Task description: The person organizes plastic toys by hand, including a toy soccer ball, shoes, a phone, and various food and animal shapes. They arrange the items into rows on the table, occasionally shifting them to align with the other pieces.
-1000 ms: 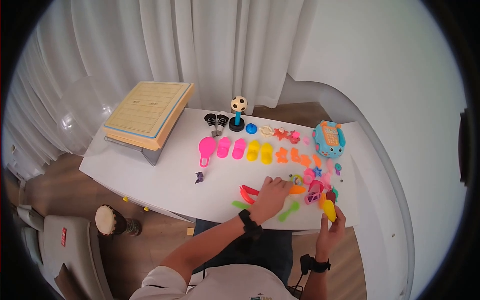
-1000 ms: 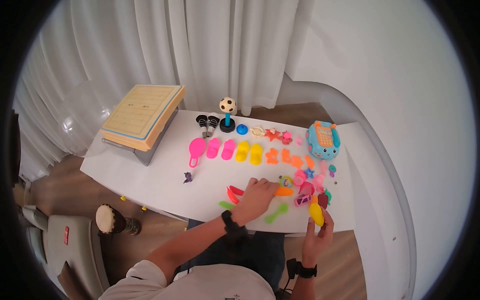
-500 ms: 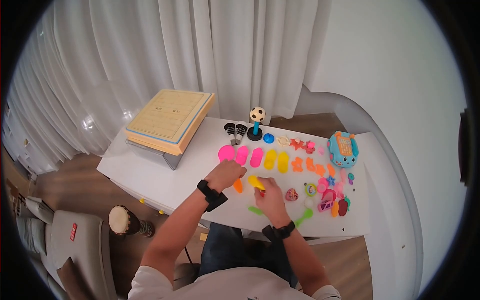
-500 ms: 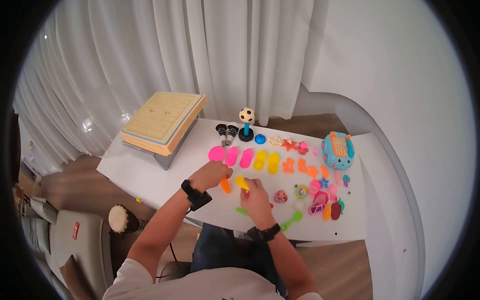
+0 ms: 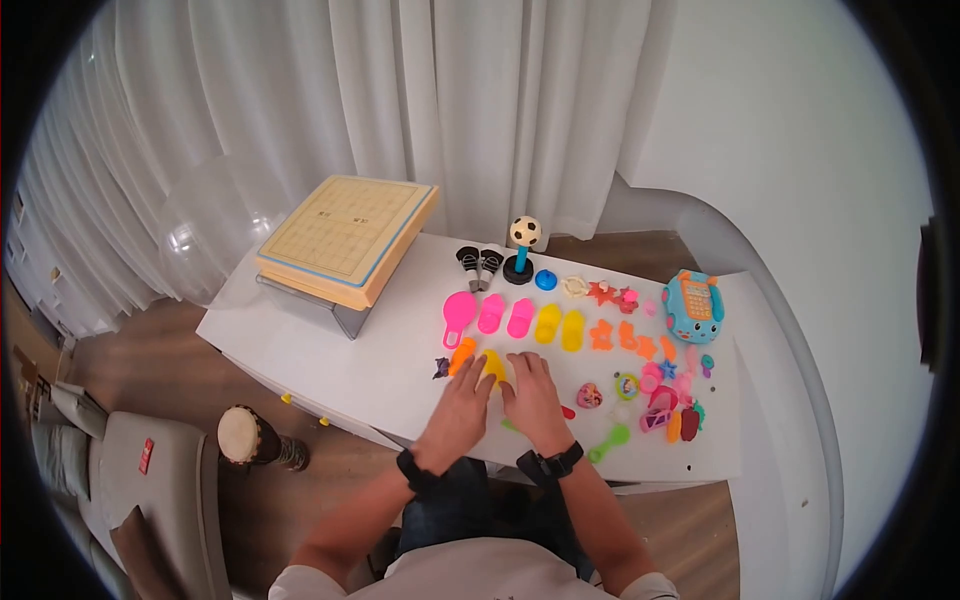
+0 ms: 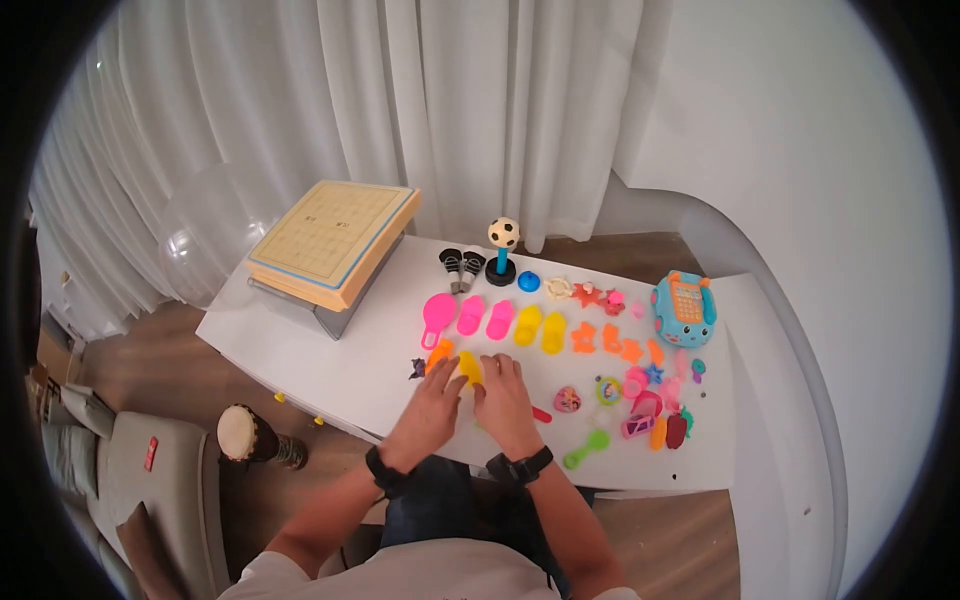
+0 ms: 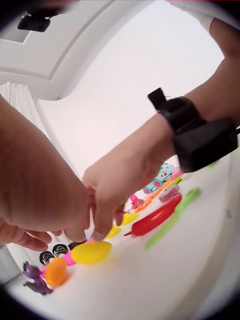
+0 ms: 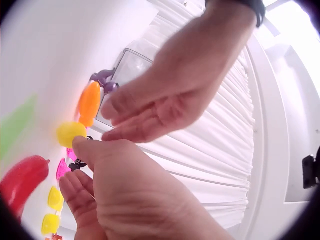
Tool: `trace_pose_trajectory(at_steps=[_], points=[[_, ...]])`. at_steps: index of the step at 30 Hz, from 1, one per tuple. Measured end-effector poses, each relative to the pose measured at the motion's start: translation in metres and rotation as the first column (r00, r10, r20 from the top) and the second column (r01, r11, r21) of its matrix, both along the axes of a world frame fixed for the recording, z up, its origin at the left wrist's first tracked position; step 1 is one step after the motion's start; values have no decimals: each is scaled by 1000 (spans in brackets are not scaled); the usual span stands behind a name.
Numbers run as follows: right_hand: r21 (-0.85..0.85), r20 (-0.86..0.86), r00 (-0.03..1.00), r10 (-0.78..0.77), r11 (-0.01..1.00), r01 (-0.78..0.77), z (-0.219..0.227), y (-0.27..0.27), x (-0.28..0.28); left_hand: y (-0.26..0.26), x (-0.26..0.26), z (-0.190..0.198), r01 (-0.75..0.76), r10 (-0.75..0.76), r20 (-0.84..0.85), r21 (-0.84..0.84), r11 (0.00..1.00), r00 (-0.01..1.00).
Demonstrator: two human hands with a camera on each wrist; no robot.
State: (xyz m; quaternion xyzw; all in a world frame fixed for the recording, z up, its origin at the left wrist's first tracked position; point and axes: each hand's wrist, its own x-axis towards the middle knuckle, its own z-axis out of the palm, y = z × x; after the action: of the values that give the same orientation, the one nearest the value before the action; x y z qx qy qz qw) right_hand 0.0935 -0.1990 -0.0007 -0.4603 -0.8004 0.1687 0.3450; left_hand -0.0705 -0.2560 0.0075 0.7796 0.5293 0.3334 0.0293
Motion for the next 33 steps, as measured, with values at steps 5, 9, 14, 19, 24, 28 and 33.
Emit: trace_pose_trajectory(at_steps=[5,9,14,19,24,28,33], points=[[-28,36,986,165,986,-164,23,14,13,-39,10,3,72,-64,167,-45,996,984],[-103,100,959,266,961,-256,28,18,16,-60,-5,1,35,-22,265,-44,998,964],[-135,114,929,352,932,-336,30,12,-1,-73,-19,-4,-166,231,427,-184,969,874],[-68,164,929,330,944,-323,16,7,-17,-73,-23,-24,-180,257,428,-212,960,867],[-34,206,939,275,961,-274,1,16,-11,-58,-35,-37,-289,347,453,-194,937,821],[-32,214,939,270,963,-269,9,17,-5,-28,-48,-36,-410,449,448,-187,893,774],[34,196,943,269,959,-281,16,13,-16,-8,-51,-42,-409,445,416,-178,895,793]])
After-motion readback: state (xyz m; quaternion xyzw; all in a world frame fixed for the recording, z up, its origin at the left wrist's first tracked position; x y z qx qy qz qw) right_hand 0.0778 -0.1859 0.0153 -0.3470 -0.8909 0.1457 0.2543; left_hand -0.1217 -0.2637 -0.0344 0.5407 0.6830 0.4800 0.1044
